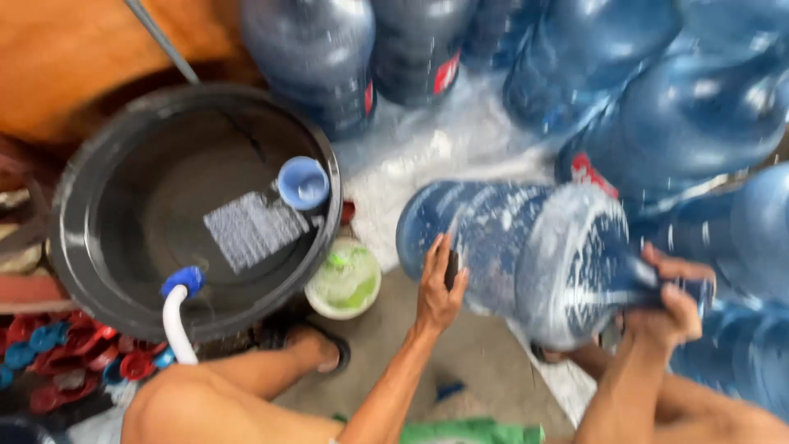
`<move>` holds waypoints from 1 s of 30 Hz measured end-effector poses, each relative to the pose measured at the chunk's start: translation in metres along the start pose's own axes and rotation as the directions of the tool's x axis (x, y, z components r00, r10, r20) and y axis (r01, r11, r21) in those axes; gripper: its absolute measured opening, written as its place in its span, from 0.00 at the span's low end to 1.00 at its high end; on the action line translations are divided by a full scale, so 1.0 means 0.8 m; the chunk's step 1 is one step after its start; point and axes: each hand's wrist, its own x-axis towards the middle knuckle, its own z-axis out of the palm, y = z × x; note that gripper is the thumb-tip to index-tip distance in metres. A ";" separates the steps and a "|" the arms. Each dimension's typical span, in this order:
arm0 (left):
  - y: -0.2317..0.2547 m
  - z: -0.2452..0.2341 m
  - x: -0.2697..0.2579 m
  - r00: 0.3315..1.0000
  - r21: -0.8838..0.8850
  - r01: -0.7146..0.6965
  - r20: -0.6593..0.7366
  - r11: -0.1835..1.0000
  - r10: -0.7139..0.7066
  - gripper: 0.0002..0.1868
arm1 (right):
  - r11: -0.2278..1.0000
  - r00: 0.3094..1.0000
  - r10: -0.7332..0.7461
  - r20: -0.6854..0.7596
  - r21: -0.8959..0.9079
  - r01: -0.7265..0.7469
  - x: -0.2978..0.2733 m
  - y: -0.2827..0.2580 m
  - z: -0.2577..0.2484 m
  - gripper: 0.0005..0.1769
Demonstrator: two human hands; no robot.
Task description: The person scrubs the exterior of a large blue water jug with a soapy sponge. They rotate the jug to clean different sides, focusing on the body and neck area. The person is sitting on the floor surrounded by other water jugs.
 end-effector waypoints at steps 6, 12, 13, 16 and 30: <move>-0.008 0.041 -0.060 0.998 0.057 -0.066 0.021 0.996 0.065 0.32 | 0.988 0.809 -0.025 -0.587 -0.139 -0.071 0.039 0.024 0.021 0.38; 0.031 0.019 0.002 0.998 0.064 0.065 0.016 0.996 -0.066 0.30 | 0.985 0.685 0.006 -0.728 -0.115 -0.131 0.043 0.012 0.059 0.30; 0.030 0.018 0.030 0.998 0.060 0.064 0.012 0.996 -0.065 0.30 | 0.985 0.690 0.003 -0.724 -0.118 -0.128 0.041 0.011 0.050 0.30; 0.027 0.008 0.097 0.988 0.205 0.148 0.020 0.968 -0.155 0.35 | 0.989 0.937 0.070 -0.341 -0.102 -0.111 0.028 0.011 0.014 0.13; 0.031 0.030 -0.076 0.999 0.081 -0.023 -0.027 0.996 0.025 0.32 | 0.994 0.659 0.028 -0.752 -0.051 -0.100 0.009 -0.008 0.030 0.34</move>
